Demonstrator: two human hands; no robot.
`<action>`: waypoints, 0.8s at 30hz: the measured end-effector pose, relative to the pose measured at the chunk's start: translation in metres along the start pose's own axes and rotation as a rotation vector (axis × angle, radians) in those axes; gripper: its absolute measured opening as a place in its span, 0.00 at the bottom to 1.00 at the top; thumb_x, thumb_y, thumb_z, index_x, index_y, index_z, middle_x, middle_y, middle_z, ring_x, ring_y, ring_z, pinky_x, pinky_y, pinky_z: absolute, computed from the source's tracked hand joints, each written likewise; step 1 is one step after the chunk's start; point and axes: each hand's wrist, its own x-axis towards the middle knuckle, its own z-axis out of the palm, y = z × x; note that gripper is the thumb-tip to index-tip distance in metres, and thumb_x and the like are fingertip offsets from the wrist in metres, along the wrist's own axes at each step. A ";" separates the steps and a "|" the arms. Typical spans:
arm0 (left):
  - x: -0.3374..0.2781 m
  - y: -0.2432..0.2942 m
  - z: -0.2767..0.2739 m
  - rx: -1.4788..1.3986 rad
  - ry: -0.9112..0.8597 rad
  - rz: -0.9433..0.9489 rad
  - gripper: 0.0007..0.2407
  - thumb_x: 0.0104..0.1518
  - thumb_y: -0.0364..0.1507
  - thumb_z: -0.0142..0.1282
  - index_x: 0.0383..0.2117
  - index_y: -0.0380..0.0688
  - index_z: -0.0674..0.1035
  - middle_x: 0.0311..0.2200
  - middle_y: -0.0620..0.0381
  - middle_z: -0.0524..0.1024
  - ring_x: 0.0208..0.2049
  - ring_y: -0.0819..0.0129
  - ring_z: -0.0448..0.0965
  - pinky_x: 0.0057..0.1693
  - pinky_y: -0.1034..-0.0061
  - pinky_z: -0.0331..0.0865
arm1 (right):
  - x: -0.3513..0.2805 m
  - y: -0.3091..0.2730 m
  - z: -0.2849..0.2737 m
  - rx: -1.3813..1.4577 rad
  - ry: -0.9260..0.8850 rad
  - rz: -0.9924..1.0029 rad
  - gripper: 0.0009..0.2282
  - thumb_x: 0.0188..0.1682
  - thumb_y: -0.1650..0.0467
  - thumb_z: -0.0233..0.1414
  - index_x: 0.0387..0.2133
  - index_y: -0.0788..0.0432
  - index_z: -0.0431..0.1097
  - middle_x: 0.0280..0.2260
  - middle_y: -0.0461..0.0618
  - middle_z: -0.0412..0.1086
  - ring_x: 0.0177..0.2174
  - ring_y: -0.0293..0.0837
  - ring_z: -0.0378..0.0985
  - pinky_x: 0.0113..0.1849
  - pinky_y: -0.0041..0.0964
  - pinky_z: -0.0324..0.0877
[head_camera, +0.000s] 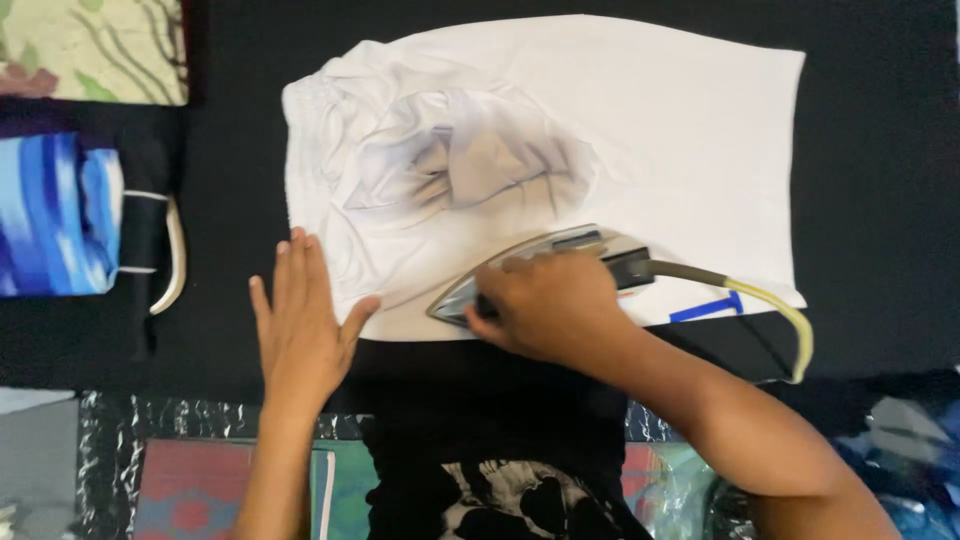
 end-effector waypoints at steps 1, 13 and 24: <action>0.000 0.000 0.001 0.020 0.005 0.003 0.38 0.62 0.50 0.46 0.70 0.28 0.56 0.71 0.31 0.53 0.72 0.41 0.50 0.69 0.34 0.39 | 0.001 -0.004 0.004 0.028 -0.013 -0.033 0.17 0.47 0.49 0.49 0.31 0.45 0.73 0.21 0.49 0.74 0.22 0.55 0.81 0.24 0.49 0.73; 0.001 -0.006 0.004 0.084 -0.029 -0.041 0.39 0.59 0.53 0.40 0.71 0.33 0.55 0.73 0.40 0.49 0.73 0.44 0.46 0.66 0.31 0.40 | -0.002 -0.022 0.007 0.211 -0.094 -0.119 0.15 0.51 0.56 0.48 0.28 0.55 0.72 0.21 0.49 0.74 0.19 0.58 0.78 0.14 0.55 0.64; -0.004 -0.005 0.007 0.103 0.026 -0.034 0.38 0.60 0.52 0.45 0.71 0.36 0.55 0.74 0.43 0.49 0.73 0.46 0.47 0.67 0.33 0.44 | -0.029 0.040 -0.005 -0.012 -0.016 0.043 0.16 0.47 0.52 0.53 0.18 0.47 0.68 0.17 0.41 0.71 0.17 0.56 0.76 0.13 0.53 0.61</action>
